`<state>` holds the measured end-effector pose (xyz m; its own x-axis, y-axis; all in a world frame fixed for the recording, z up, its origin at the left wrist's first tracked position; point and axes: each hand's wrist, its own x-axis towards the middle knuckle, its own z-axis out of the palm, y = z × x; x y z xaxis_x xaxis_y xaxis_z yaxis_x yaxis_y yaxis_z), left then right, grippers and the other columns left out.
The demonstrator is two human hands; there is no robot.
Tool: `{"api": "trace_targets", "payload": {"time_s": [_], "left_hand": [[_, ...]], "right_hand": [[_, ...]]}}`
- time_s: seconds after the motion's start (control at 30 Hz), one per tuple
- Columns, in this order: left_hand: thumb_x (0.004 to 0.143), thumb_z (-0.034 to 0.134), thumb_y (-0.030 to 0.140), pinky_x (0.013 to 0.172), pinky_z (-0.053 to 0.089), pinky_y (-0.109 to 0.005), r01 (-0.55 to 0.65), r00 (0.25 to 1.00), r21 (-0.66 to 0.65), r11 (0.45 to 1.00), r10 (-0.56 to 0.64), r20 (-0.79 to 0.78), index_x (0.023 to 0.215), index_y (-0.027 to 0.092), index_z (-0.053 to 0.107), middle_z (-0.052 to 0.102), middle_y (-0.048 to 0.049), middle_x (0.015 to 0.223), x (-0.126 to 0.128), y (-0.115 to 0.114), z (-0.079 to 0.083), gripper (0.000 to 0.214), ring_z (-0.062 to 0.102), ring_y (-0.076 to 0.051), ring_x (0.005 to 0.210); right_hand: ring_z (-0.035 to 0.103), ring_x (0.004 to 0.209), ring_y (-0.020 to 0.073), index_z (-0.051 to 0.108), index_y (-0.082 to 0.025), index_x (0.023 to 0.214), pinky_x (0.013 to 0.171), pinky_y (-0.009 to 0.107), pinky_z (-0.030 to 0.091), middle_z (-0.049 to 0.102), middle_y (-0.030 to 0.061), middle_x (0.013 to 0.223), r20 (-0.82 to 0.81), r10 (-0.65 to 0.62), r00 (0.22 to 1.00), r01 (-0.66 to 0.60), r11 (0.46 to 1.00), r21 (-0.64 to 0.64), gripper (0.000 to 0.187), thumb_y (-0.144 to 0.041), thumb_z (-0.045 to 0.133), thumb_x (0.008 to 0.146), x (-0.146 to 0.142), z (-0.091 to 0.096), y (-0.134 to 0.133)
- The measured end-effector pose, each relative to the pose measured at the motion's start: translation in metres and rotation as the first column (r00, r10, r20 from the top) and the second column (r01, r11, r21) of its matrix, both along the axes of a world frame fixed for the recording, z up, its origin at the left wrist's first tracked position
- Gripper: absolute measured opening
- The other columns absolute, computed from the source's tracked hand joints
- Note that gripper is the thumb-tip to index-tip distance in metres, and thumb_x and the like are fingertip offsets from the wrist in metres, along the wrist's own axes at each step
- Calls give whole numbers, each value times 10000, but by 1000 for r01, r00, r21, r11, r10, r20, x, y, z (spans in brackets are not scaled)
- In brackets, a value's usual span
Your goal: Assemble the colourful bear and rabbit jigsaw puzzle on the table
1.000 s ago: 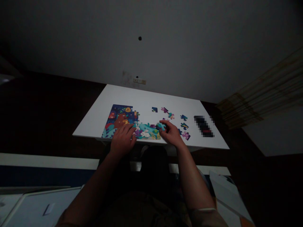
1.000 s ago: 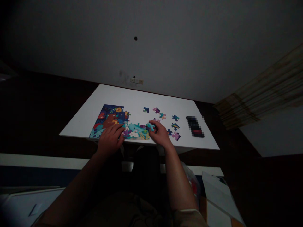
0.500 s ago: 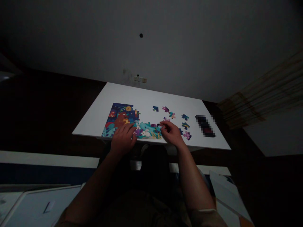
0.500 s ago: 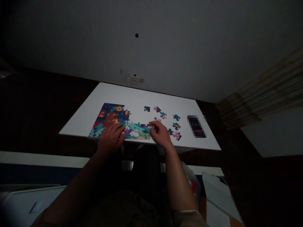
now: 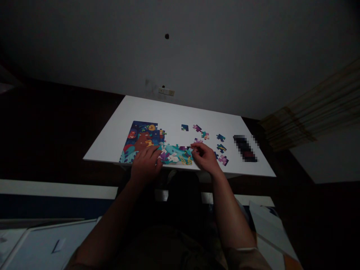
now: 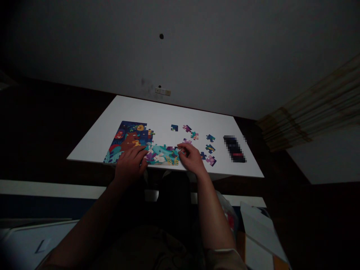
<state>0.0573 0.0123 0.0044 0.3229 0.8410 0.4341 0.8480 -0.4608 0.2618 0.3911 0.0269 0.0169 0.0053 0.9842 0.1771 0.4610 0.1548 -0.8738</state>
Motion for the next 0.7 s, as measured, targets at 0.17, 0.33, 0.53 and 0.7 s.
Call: {"api": "trace_targets", "payload": {"time_s": [0.17, 0.33, 0.53, 0.7], "left_hand": [[1104, 668, 252, 1152, 661, -572, -3, 1000, -11, 1000, 3, 22, 1388, 270, 877, 864, -141, 1555, 0, 0, -1, 353, 799, -383, 1412], [1120, 657, 260, 1130, 663, -577, 3, 1000, -11, 1000, -3, 0, 1394, 254, 871, 862, -147, 1560, 0, 0, 0, 348, 798, -388, 1409], [1121, 647, 253, 1105, 667, -569, 1, 1000, 23, 1000, -1, -31, 1396, 234, 866, 874, -150, 1535, 0, 0, 0, 352, 808, -387, 1392], [1121, 657, 258, 1115, 667, -567, -1, 1000, 13, 1000, 1, -26, 1397, 261, 871, 870, -140, 1549, -1, 0, 1, 349, 800, -386, 1410]], "right_hand": [[754, 893, 279, 867, -315, 1214, 867, 450, 639, 847, 71, 1077, 20, -14, 1000, 15, 1000, -2, 326, -426, 799, 915, -1, 5, -1], [752, 878, 274, 869, -310, 1203, 854, 445, 625, 824, 66, 1037, 30, -10, 999, 10, 1000, 18, 302, -384, 786, 922, 0, 6, -1], [748, 892, 278, 874, -302, 1175, 856, 453, 634, 837, 84, 1112, 18, -19, 1000, 18, 998, 54, 283, -369, 786, 914, -3, 9, -1], [740, 903, 277, 881, -329, 1138, 871, 455, 640, 843, 72, 1125, 33, -40, 999, 39, 999, 31, 256, -325, 799, 896, -4, 13, -3]]}}
